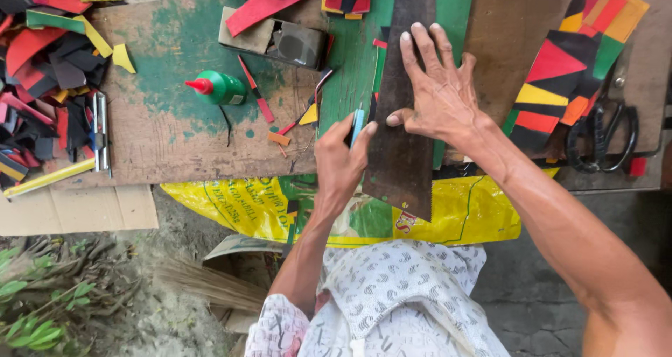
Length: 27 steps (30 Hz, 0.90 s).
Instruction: The person uses a utility knife and a metal ruler to cut a multicolored foam sheet into geometric shapes on a green cutting board. The person repeatedly aligns the ruler, cuts along its edge, and stacks the finished pieces.
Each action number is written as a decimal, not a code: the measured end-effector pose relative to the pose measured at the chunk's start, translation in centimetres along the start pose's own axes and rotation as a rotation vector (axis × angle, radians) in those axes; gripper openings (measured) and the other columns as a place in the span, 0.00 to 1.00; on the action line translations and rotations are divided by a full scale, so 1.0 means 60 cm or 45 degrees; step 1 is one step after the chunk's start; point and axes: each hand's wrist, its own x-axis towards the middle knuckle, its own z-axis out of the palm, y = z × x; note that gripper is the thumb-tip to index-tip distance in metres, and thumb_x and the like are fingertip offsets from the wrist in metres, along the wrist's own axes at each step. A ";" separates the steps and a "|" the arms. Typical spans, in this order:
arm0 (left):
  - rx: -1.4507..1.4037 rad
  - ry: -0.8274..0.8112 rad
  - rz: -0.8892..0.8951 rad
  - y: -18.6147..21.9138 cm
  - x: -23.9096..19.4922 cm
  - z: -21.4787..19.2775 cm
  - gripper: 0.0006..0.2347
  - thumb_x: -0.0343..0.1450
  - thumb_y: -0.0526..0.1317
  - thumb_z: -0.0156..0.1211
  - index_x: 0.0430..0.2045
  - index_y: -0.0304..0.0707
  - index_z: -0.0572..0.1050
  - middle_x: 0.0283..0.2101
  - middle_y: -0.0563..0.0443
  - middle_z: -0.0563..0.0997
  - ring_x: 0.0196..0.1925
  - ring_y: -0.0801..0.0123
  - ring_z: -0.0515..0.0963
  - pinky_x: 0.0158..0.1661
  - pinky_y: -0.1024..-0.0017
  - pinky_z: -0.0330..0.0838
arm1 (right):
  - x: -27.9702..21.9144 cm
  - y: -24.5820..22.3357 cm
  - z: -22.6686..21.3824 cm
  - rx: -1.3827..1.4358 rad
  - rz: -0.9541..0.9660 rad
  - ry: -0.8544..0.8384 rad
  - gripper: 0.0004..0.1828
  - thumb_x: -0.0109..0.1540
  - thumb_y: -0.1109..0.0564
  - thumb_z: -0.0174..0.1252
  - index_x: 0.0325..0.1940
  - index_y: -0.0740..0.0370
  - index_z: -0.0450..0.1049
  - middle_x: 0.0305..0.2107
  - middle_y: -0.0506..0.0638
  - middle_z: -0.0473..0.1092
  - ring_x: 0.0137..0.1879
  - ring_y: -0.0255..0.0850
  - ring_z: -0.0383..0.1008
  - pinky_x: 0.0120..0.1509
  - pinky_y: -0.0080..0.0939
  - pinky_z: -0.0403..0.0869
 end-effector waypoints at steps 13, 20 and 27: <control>0.183 0.096 -0.202 -0.059 0.034 -0.043 0.11 0.71 0.41 0.61 0.43 0.36 0.81 0.23 0.43 0.76 0.23 0.57 0.75 0.27 0.59 0.68 | -0.005 0.009 0.018 0.059 0.002 0.036 0.72 0.44 0.26 0.70 0.80 0.62 0.46 0.77 0.59 0.41 0.81 0.57 0.37 0.66 0.76 0.53; -0.042 0.099 -0.258 -0.098 -0.128 -0.042 0.13 0.72 0.45 0.65 0.37 0.31 0.81 0.24 0.53 0.78 0.24 0.74 0.74 0.26 0.68 0.68 | -0.025 0.037 0.054 0.264 -0.092 0.247 0.71 0.46 0.23 0.68 0.82 0.57 0.45 0.79 0.53 0.42 0.83 0.50 0.38 0.74 0.71 0.44; -0.757 0.012 -0.504 -0.136 -0.137 0.011 0.13 0.71 0.42 0.67 0.39 0.27 0.83 0.23 0.55 0.79 0.18 0.80 0.71 0.18 0.78 0.64 | -0.036 0.059 0.062 0.632 0.124 0.585 0.39 0.66 0.42 0.61 0.79 0.53 0.63 0.76 0.49 0.60 0.81 0.45 0.57 0.85 0.60 0.55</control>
